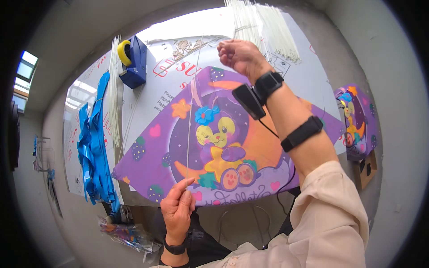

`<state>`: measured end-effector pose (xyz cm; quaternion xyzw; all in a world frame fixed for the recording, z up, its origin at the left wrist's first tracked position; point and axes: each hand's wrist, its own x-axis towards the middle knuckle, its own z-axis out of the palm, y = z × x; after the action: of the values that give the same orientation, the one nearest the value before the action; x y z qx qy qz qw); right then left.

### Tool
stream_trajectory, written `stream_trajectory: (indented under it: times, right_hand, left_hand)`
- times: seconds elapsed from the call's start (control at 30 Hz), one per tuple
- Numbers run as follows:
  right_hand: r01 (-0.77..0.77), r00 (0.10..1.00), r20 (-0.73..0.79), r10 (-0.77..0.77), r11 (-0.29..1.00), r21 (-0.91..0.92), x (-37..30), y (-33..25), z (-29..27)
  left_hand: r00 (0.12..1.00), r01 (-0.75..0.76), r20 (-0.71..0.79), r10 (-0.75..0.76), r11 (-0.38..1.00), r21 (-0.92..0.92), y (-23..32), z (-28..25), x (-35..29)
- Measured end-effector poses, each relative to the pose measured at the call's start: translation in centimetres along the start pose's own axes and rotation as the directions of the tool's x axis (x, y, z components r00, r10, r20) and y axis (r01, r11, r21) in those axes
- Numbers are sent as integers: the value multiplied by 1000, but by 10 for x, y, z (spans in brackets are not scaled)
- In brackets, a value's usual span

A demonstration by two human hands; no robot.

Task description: Assembling a colorful plastic kite by attaching frame rods and string using tape.

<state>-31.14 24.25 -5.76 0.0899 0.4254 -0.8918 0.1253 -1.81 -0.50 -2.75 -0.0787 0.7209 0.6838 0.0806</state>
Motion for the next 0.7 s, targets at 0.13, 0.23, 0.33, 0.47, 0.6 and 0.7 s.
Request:
stream_trajectory:
  times: [0.13, 0.23, 0.33, 0.47, 0.6, 0.7]
  right_hand:
    - [23, 998, 56, -34, 983, 180, -88, -12, 22]
    - [44, 998, 32, -53, 973, 225, -128, -21, 31]
    - [45, 997, 48, -62, 954, 296, -153, -27, 33]
    - [48, 997, 42, -68, 930, 365, -174, -36, 36]
    - [90, 991, 68, -114, 953, 289, -189, -41, 37]
    - [76, 991, 85, -108, 946, 316, -194, -43, 36]
  left_hand:
    - [985, -172, 41, 167, 960, 220, 10, -13, -45]
    - [970, -240, 27, 242, 930, 278, 12, -15, -77]
    - [978, -206, 37, 204, 935, 289, 21, -14, -109]
    - [969, -243, 28, 244, 935, 259, 17, -10, -134]
    - [969, -245, 29, 246, 934, 261, 13, -11, -144]
    - [963, -268, 36, 268, 925, 269, 13, -12, -145]
